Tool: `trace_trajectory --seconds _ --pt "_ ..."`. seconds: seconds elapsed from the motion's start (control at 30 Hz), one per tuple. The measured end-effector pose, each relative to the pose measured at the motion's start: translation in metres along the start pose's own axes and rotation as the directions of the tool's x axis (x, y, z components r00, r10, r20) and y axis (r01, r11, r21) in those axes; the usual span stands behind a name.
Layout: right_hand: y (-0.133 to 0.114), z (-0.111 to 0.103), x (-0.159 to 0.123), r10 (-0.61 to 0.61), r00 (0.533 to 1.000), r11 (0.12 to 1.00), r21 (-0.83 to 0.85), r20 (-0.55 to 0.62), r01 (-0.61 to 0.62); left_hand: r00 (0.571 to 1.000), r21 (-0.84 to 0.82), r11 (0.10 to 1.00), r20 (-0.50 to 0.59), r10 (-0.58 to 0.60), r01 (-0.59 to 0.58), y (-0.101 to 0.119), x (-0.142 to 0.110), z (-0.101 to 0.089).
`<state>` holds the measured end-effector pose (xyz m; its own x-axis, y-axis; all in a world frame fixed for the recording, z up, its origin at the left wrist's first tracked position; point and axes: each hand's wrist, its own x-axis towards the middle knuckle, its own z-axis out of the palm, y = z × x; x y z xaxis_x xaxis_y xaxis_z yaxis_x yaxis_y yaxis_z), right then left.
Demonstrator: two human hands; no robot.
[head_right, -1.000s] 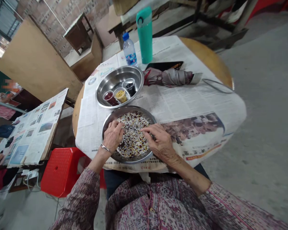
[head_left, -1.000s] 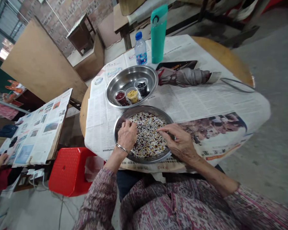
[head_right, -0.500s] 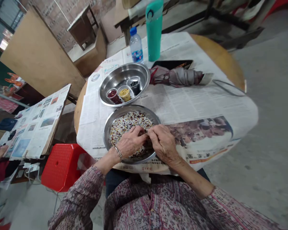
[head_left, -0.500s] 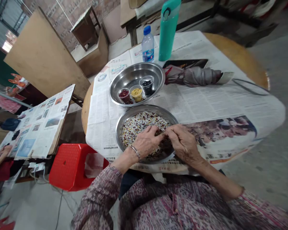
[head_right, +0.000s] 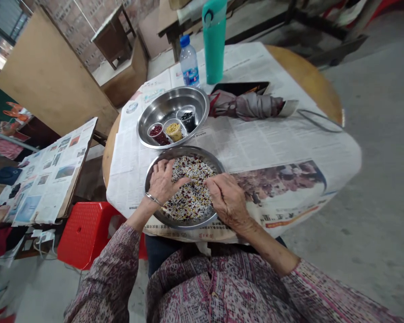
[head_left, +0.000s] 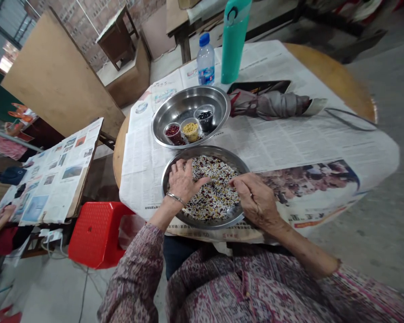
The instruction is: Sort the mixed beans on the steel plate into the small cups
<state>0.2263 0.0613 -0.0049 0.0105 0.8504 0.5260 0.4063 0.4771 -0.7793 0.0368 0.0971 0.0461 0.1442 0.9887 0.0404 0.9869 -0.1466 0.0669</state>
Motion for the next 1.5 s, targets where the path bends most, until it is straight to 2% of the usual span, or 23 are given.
trace_trajectory --seconds 0.1,0.23,0.37,0.47,0.5,0.57,0.63,0.73,0.83,0.9,1.03,1.17,1.3,1.5 --pt "-0.001 -0.001 -0.001 0.013 1.0 0.999 0.035 -0.021 -0.012 0.997 -0.028 0.997 0.011 0.075 -0.075 0.025 0.012 0.006" --pt "-0.002 -0.001 -0.002 0.008 0.997 0.999 0.036 -0.074 -0.006 0.958 -0.092 0.957 0.053 0.28 -0.275 0.047 0.015 0.007" --pt "-0.001 0.0 -0.001 -0.02 0.994 1.0 0.016 -0.11 0.022 0.885 -0.138 0.893 0.132 0.446 -0.429 0.048 0.003 -0.001" --pt "-0.001 0.0 0.0 -0.032 0.995 0.999 -0.001 -0.097 0.032 0.816 -0.14 0.835 0.18 0.55 -0.532 0.038 -0.012 -0.006" --pt "-0.001 0.0 0.0 -0.029 0.996 1.0 -0.005 -0.09 0.028 0.804 -0.134 0.825 0.185 0.565 -0.548 0.032 -0.016 -0.007" --pt "-0.001 -0.001 0.0 -0.025 0.996 1.0 -0.005 -0.085 0.025 0.822 -0.107 0.84 0.172 0.542 -0.532 0.018 -0.024 -0.009" --pt "-0.001 0.0 0.001 -0.026 0.996 1.0 0.005 -0.09 0.027 0.887 -0.056 0.896 0.128 0.444 -0.441 0.002 -0.029 -0.01" --pt "-0.001 0.0 0.001 -0.015 0.995 1.0 0.012 -0.096 0.016 0.973 -0.009 0.973 0.016 0.232 -0.232 -0.019 -0.032 -0.011" --pt "-0.001 0.001 0.0 0.005 0.996 1.0 0.005 -0.09 -0.004 0.996 -0.006 0.997 -0.037 0.079 -0.079 -0.022 -0.03 -0.008" --pt "0.0 0.001 0.0 0.012 0.996 1.0 -0.002 -0.085 -0.012 0.998 0.023 0.999 -0.033 0.046 -0.045 -0.014 -0.028 -0.001" --pt "0.0 0.001 0.0 0.006 0.997 1.0 -0.016 -0.081 -0.007 0.994 0.099 0.989 -0.018 0.111 -0.108 0.007 -0.025 0.019" --pt "0.0 0.001 0.0 -0.01 0.997 1.0 -0.023 -0.081 0.009 0.976 0.108 0.97 0.01 0.219 -0.219 0.014 -0.028 0.029" --pt "0.0 0.001 0.0 0.01 0.996 1.0 -0.019 -0.087 -0.012 0.908 0.095 0.903 0.078 0.412 -0.418 0.019 -0.035 0.026" --pt "-0.002 0.001 0.002 -0.029 0.996 1.0 0.0 -0.08 0.029 0.841 0.085 0.838 0.111 0.53 -0.539 0.034 -0.026 0.025"
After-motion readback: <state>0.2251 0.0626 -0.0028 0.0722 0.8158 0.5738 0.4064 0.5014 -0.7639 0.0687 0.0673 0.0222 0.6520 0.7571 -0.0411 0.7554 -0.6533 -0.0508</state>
